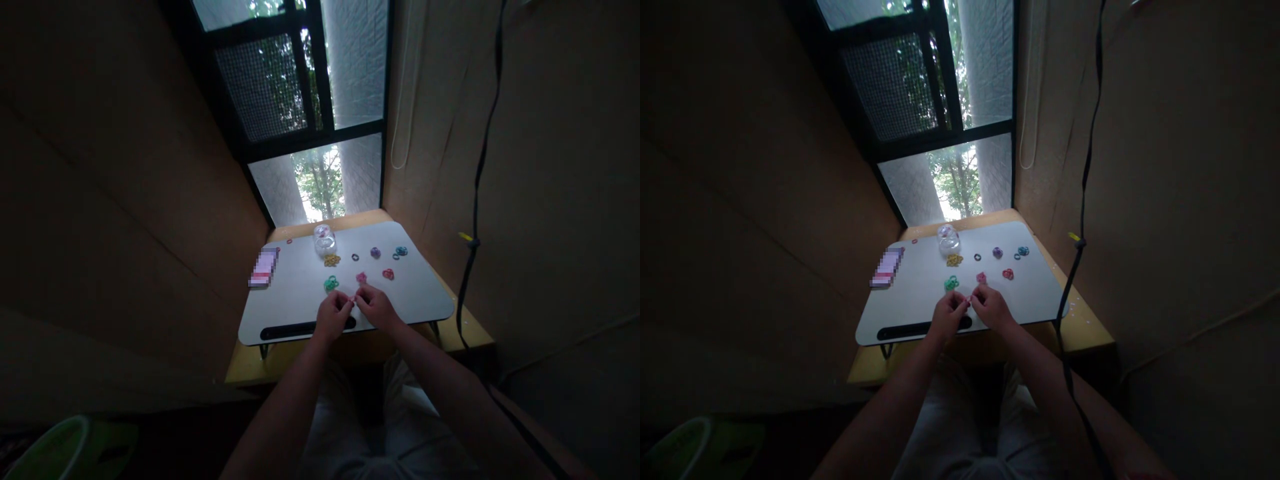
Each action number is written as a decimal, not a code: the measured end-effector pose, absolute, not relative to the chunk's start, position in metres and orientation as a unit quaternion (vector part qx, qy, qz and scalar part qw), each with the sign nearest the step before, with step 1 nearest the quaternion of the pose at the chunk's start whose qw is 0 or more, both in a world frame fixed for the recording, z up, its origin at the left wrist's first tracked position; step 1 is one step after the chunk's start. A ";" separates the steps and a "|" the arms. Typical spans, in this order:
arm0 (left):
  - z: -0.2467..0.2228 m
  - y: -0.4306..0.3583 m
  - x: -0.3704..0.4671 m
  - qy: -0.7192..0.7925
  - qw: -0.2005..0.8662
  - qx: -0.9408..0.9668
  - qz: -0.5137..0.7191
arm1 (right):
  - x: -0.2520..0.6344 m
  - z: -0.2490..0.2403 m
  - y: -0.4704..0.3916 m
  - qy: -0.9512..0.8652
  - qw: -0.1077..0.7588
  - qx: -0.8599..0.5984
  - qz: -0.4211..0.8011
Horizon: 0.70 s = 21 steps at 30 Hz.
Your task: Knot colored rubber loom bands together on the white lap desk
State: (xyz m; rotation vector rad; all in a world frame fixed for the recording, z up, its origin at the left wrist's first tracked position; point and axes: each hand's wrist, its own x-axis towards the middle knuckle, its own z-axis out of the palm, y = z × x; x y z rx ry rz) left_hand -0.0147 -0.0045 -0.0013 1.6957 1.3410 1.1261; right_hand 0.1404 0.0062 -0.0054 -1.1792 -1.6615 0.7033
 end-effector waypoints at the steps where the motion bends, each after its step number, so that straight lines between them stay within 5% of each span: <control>1: 0.000 -0.005 -0.015 0.516 0.344 0.655 0.431 | 0.140 -0.005 0.006 -0.678 0.475 -0.482 0.287; 21: 0.004 -0.008 -0.014 0.496 0.378 0.662 0.417 | 0.142 -0.009 0.008 -0.662 0.497 -0.470 0.308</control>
